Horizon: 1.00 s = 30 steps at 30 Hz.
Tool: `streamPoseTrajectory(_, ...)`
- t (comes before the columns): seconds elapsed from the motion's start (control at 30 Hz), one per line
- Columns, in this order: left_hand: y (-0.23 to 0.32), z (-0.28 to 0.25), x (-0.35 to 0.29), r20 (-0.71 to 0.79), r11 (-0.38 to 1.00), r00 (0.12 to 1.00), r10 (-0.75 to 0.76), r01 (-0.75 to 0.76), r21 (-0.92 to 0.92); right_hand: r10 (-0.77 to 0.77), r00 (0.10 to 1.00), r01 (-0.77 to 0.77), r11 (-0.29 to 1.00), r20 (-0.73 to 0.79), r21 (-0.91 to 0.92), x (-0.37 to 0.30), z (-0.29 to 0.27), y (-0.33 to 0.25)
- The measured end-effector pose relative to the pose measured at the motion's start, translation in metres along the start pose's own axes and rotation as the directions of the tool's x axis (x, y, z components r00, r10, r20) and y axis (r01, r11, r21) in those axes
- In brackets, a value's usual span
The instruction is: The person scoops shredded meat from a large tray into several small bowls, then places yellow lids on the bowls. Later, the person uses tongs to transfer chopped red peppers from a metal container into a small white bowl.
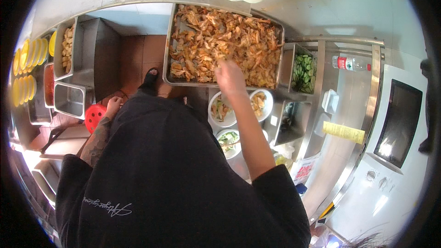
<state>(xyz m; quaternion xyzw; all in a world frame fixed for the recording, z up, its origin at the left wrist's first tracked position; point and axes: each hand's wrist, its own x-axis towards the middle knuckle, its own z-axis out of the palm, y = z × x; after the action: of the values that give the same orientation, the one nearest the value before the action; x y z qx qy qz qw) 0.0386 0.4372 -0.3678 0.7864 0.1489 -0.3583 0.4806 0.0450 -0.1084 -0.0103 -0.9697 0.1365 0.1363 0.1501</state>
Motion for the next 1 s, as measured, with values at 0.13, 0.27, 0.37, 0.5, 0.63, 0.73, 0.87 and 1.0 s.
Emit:
streamPoseTrajectory(0.13,-0.007,-0.01,-0.008,-0.043,0.997,0.999,-0.012,0.016,0.081,-0.062,0.984,0.088,0.984,0.166,-0.152,0.08,0.038,-0.04)
streamPoseTrajectory(0.27,-0.007,-0.013,-0.022,-0.048,0.998,0.999,0.017,-0.019,-0.053,0.024,0.982,0.033,0.955,0.188,-0.296,0.113,0.056,-0.05)
streamPoseTrajectory(0.37,-0.017,-0.007,-0.028,-0.12,0.994,0.988,-0.096,0.088,-0.071,0.013,0.993,-0.004,0.997,0.12,-0.082,0.108,0.036,-0.039)
streamPoseTrajectory(0.5,-0.055,0.009,-0.024,-0.137,0.996,0.988,-0.066,0.073,0.046,-0.319,0.914,0.311,0.948,-0.252,-0.074,0.081,-0.001,-0.035)
streamPoseTrajectory(0.63,-0.088,0.035,-0.018,-0.164,0.985,0.971,-0.173,0.169,-0.036,-0.163,0.986,0.165,0.986,-0.032,0.039,0.059,0.01,-0.045)
streamPoseTrajectory(0.73,-0.083,0.036,-0.02,-0.15,0.976,0.965,-0.216,0.218,-0.004,-0.224,0.974,0.223,0.974,-0.019,-0.046,0.05,0.058,-0.055)
streamPoseTrajectory(0.87,-0.038,0.019,-0.026,-0.131,0.994,0.99,-0.059,0.071,0.088,-0.142,0.989,0.145,0.988,0.052,-0.061,0.059,0.098,-0.057)
streamPoseTrajectory(1.0,0.009,0.012,-0.023,-0.114,0.999,0.993,-0.033,0.034,0.006,-0.065,0.992,0.063,0.998,0.104,0.03,0.068,0.084,-0.042)
